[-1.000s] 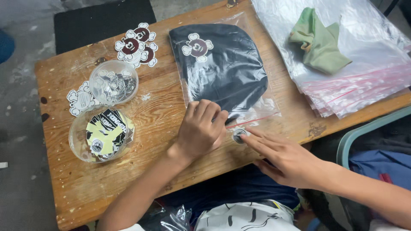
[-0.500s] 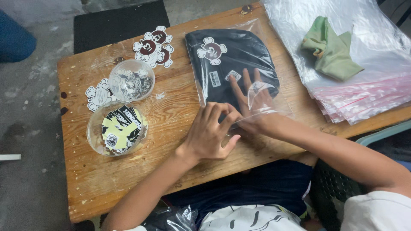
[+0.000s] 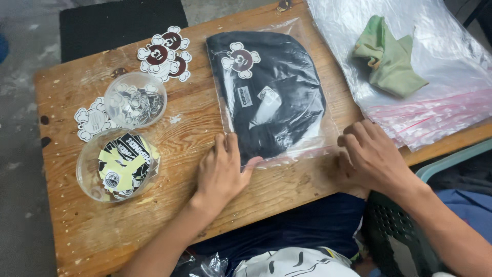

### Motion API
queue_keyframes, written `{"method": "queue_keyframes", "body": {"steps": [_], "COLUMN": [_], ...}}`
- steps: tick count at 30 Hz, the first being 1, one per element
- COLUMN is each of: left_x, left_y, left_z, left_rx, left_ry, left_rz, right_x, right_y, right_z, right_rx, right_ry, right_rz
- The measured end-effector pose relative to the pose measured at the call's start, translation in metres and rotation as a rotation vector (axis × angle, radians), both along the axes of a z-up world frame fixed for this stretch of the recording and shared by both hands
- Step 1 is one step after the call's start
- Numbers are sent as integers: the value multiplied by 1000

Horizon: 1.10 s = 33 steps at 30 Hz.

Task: The person wipes a black bag with a cloth, then attaches a sticker to it. They then wipe a clear plastic bag and place the black bag inside it, sealing the package.

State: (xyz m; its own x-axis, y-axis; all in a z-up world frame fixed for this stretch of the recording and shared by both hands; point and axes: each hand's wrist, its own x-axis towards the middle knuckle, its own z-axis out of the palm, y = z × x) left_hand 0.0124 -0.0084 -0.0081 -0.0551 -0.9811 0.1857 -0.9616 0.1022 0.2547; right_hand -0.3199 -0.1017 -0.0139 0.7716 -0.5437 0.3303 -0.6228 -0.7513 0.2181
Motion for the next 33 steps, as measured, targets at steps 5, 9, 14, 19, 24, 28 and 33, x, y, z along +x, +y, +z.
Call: {"method": "queue_keyframes", "body": {"steps": [5, 9, 14, 19, 24, 28, 33], "left_x": [0, 4, 6, 7, 8, 8, 6], "left_y": [-1, -3, -5, -8, -8, -8, -9], "left_z": [-8, -10, -17, -5, 0, 7, 14], "left_rx": [27, 45, -28, 88, 125, 229, 331], "left_ry": [-155, -117, 25, 174, 205, 266, 281], "left_rz": [11, -62, 9, 47, 58, 79, 105], "right_x": [-3, -4, -2, 3, 4, -1, -6], "right_y": [-11, -11, -12, -12, -9, -8, -11], "right_z": [25, 21, 14, 18, 25, 28, 10], "right_rx": [230, 289, 214, 216, 204, 247, 237], "right_ry": [-149, -176, -216, -227, -234, -224, -180], "right_rz": [71, 83, 113, 113, 121, 132, 101]}}
